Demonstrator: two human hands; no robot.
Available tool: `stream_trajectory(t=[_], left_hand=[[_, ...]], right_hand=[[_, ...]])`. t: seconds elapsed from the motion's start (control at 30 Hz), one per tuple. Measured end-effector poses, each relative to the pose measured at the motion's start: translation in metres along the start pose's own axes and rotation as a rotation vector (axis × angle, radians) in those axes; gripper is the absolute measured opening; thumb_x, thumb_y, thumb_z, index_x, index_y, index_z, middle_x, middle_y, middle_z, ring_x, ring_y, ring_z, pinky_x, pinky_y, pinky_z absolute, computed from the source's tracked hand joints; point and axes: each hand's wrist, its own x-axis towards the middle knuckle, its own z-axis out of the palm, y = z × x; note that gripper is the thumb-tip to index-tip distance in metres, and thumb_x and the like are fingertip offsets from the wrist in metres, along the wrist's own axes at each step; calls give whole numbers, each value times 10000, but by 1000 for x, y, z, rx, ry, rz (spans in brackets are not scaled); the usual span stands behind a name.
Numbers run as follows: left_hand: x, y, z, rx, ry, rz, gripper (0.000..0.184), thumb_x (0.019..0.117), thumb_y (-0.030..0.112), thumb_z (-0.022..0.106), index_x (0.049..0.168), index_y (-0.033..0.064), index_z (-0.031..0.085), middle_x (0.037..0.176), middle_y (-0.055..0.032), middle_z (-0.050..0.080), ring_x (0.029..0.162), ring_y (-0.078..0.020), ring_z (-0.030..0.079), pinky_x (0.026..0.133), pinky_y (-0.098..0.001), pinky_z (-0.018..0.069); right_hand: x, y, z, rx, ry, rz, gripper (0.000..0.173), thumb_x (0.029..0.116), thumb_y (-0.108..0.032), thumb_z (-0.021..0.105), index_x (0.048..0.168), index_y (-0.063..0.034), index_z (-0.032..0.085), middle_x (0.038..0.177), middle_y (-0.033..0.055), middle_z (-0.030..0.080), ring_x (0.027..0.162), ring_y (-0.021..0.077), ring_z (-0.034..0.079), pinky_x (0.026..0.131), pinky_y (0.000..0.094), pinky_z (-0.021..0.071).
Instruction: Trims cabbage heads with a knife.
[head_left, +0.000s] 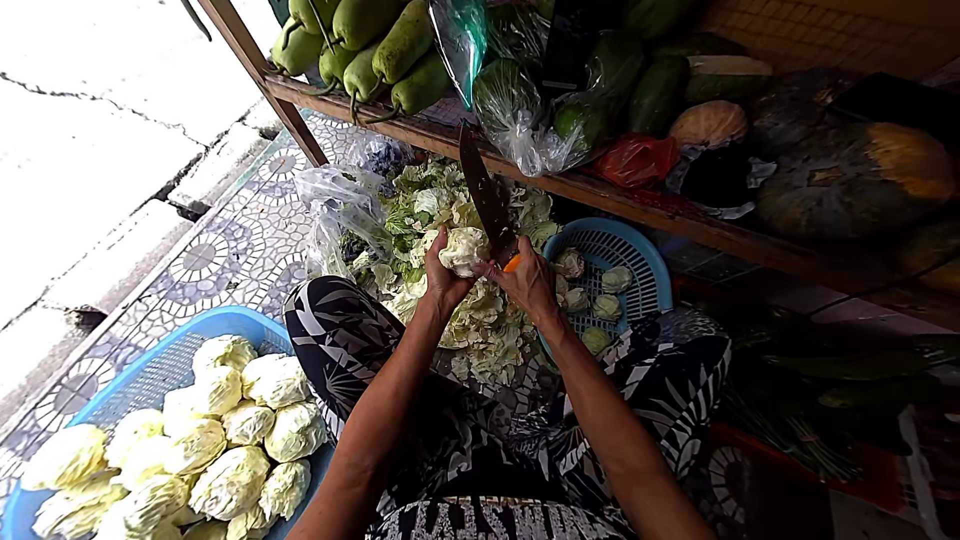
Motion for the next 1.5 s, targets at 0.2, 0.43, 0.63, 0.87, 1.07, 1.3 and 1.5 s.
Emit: stream_trajectory(t=[0.2, 0.43, 0.63, 0.87, 1.07, 1.3, 1.5], left_hand=[[-1, 0, 1, -7, -27, -40, 478, 1040, 565, 403, 1128, 144, 611, 964, -65, 688, 841, -177, 695, 707, -363, 599], [0, -1, -3, 90, -85, -15, 475, 1056, 548, 367, 1130, 153, 620, 968, -47, 693, 859, -155, 691, 741, -359, 594], [-1, -1, -2, 243, -99, 143, 362, 1076, 444, 387, 1108, 177, 629, 931, 12, 694, 835, -85, 680, 760, -305, 585], [-4, -2, -2, 290, -49, 188, 337, 1078, 427, 404, 1187, 186, 613, 1002, 22, 690, 899, -71, 674, 812, -297, 576], [-4, -3, -2, 319, -21, 195, 355, 1077, 433, 410, 1225, 179, 610, 1043, 18, 693, 939, -79, 674, 843, -313, 575], [2, -5, -2, 113, 7, 88, 420, 1085, 469, 361, 1207, 139, 589, 1062, -59, 684, 954, -181, 683, 825, -396, 589], [2, 6, 1, -49, 71, 0, 594, 1056, 609, 297, 1274, 126, 565, 1147, -132, 665, 988, -259, 684, 812, -417, 594]], right_hand=[[6, -7, -12, -136, -37, -96, 868, 794, -675, 744, 1214, 62, 557, 856, 241, 665, 780, 420, 686, 628, 564, 525], [8, -2, -7, -97, -59, -65, 863, 802, -696, 722, 1226, 38, 557, 823, 232, 654, 759, 418, 675, 612, 563, 516], [9, 4, -1, -84, -41, -78, 852, 839, -728, 649, 1201, 41, 574, 824, 232, 655, 753, 413, 676, 608, 559, 517], [11, 12, 14, -103, 33, -129, 797, 878, -729, 583, 1074, 43, 600, 744, 202, 627, 685, 382, 666, 555, 519, 496], [10, 15, 18, 3, -38, -104, 716, 919, -681, 578, 1023, 26, 608, 674, 172, 576, 621, 354, 618, 528, 506, 465], [4, 19, 34, 451, -62, 48, 567, 1006, -569, 507, 1020, -19, 643, 700, 76, 534, 599, 187, 530, 573, 386, 466], [-20, 87, 81, 242, -98, 466, 648, 993, -544, 586, 1329, 10, 586, 1094, 242, 685, 1036, 375, 660, 931, 560, 492]])
